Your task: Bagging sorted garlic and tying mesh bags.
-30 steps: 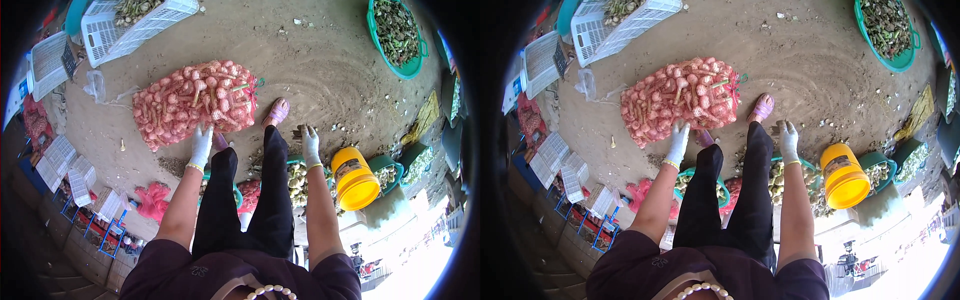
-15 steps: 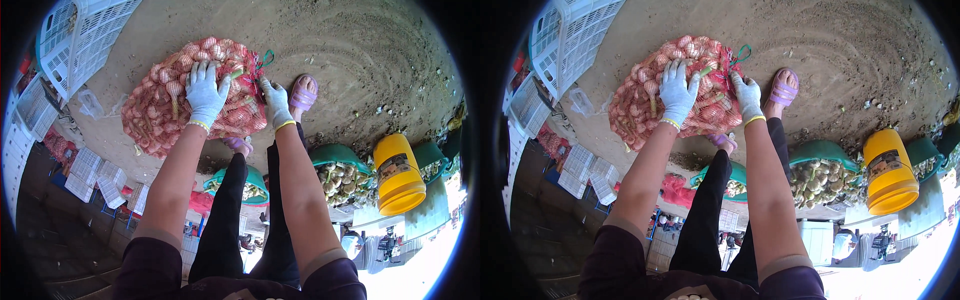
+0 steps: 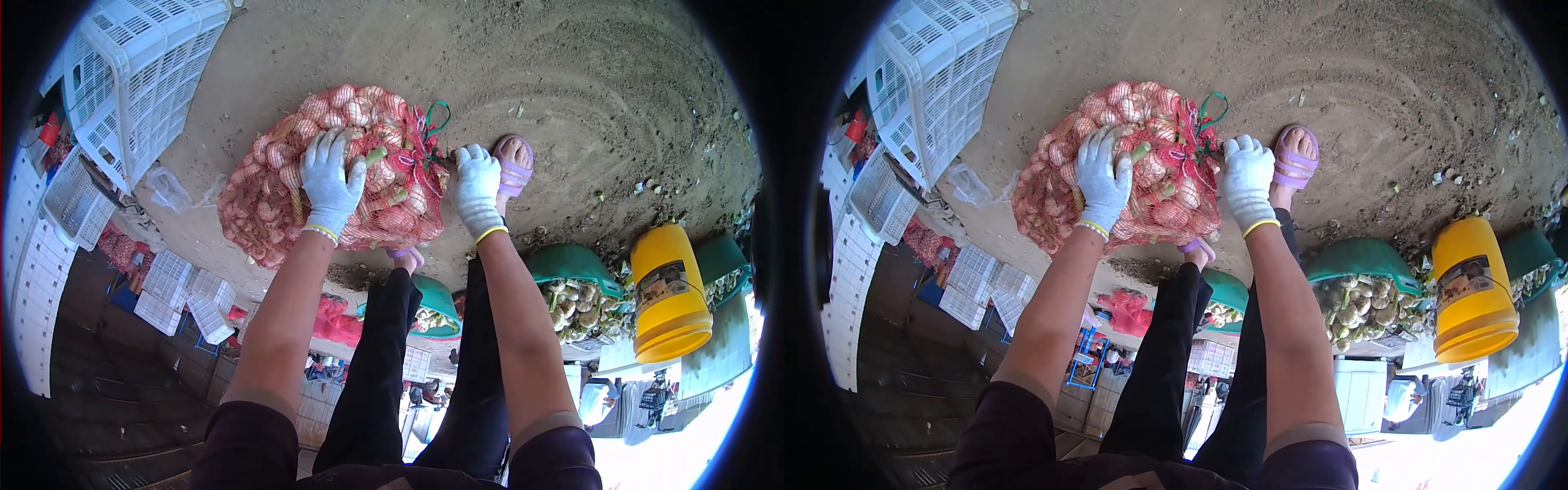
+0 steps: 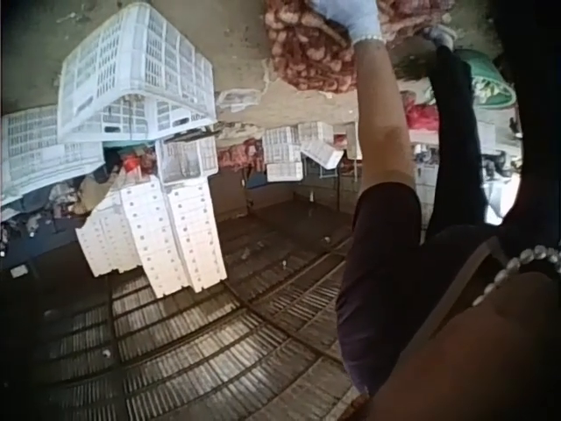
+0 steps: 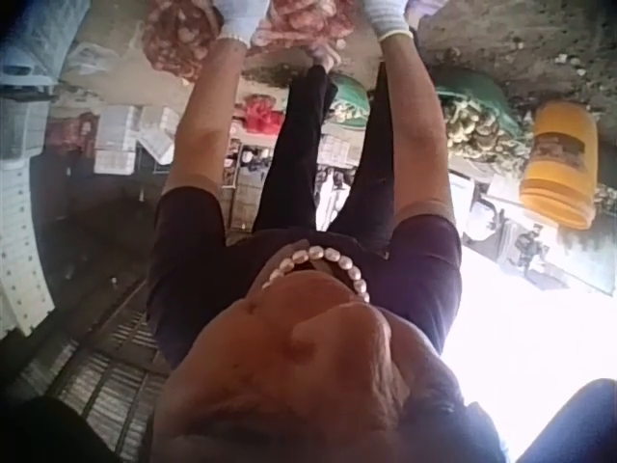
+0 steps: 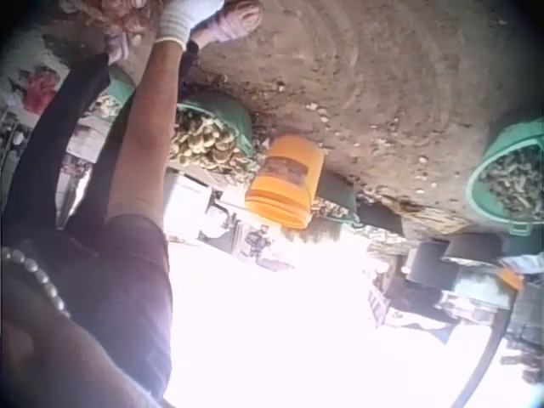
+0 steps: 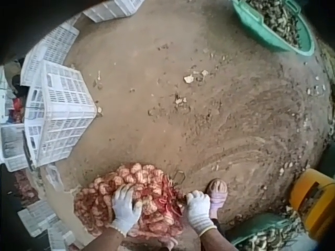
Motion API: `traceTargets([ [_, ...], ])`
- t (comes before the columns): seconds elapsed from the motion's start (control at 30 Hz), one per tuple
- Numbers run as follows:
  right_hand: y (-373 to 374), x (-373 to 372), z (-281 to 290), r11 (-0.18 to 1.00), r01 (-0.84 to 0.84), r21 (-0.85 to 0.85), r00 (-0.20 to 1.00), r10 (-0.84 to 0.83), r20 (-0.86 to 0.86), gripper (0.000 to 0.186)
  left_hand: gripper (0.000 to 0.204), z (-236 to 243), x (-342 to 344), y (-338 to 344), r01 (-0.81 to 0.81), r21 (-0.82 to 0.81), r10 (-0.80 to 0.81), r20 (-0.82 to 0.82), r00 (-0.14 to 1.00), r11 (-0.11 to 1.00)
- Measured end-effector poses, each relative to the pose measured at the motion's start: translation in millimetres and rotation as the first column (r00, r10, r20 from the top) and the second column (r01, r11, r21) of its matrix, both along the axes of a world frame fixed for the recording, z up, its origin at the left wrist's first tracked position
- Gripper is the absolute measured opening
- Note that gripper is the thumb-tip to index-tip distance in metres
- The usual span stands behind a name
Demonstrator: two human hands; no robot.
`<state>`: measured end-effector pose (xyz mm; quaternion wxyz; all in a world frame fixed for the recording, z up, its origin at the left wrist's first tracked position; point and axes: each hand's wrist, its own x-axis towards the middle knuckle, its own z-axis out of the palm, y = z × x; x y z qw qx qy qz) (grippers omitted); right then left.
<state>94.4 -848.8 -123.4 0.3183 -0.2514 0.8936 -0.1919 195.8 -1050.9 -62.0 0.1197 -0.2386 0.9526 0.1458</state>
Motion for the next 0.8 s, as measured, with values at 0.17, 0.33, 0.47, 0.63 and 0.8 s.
traceTargets([
  [0.17, 4.9, 9.0, 8.0, 0.981, 0.196, -0.003, 0.831, -0.165, 0.531, 0.019, 0.040, -3.4, 3.0, -1.9, -0.013, 0.001, 0.013, -0.023, 1.000, 1.000],
  [0.33, 18.3, 20.0, -5.7, 0.653, 0.703, 0.281, 0.344, -0.658, 0.670, 0.022, 0.039, -8.1, 3.7, -2.6, -0.069, -0.007, 0.069, -0.025, 0.997, 0.998],
  [0.47, -0.2, 19.8, -23.8, 0.540, 0.826, 0.161, 0.178, -0.522, 0.834, 0.024, 0.038, -11.3, 4.3, -5.0, -0.053, -0.003, 0.052, -0.070, 0.996, 0.999],
  [0.63, -31.8, 33.5, -24.4, 0.443, 0.833, 0.331, -0.090, -0.481, 0.872, 0.019, 0.040, -8.9, 4.4, -6.2, -0.037, -0.010, 0.037, -0.042, 0.998, 0.999],
  [0.8, -30.8, 40.7, -23.3, 0.228, 0.939, 0.257, -0.048, -0.655, 0.754, 0.004, 0.041, -11.3, 5.0, -5.1, -0.022, -0.012, 0.021, -0.037, 0.999, 1.000],
])
